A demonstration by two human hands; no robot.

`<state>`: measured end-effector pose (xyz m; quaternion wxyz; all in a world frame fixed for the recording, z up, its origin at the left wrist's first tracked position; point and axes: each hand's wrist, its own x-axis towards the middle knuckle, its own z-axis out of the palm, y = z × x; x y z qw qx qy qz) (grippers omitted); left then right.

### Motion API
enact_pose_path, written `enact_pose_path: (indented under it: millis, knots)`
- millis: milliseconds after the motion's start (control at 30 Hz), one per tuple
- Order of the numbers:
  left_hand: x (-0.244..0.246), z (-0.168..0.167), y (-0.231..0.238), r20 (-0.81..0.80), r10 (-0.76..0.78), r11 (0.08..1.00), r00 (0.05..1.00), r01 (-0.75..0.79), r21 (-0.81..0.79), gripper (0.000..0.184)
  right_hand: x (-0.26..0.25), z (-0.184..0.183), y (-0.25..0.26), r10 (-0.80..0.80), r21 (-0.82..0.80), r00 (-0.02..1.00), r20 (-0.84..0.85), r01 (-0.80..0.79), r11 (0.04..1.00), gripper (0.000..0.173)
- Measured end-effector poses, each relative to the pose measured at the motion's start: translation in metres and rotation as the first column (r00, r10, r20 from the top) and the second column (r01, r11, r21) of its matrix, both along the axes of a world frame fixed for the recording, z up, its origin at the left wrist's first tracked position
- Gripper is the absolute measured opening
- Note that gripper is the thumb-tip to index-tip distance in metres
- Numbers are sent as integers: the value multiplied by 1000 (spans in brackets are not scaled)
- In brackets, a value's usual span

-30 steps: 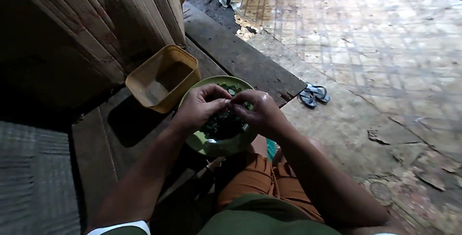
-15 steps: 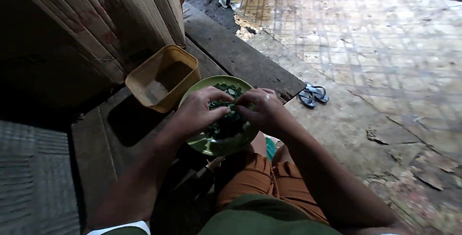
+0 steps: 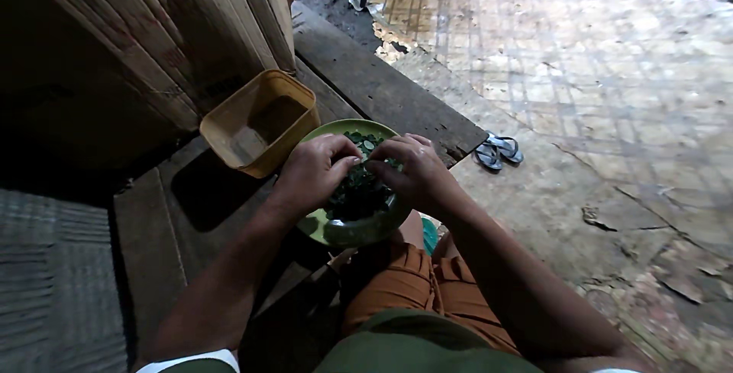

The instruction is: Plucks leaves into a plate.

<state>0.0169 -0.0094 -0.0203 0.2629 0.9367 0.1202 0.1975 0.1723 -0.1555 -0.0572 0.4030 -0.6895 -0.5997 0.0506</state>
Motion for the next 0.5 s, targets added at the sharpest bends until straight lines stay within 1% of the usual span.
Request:
enact_pose_path:
  millis: [67,133,233,300,333,400,500]
  knots:
    - [-4,7,7,24,51,998,998,-52,40,14,2,-1,0,-20,2,1000,14,19,1000,16]
    - [-9,15,21,53,150,983,987,-155,101,15,5,-2,-1,-29,-6,1000,12,29,1000,16]
    - [-17,23,44,69,347,916,935,-354,188,20,5,-4,-2,-11,-42,1000,17,12,999,16]
    - [-21,22,58,54,453,860,890,-452,237,22,4,-5,-1,2,-50,999,43,0,999,19]
    - [-22,21,62,34,484,840,874,-476,262,24,4,-5,0,2,-41,998,62,1,999,21]
    - [-22,19,65,-11,489,834,872,-464,299,27,3,-5,0,-10,-38,996,90,14,999,24]
    - [-17,16,56,-37,387,881,921,-358,310,29,5,-6,-2,-30,-34,994,102,34,999,26]
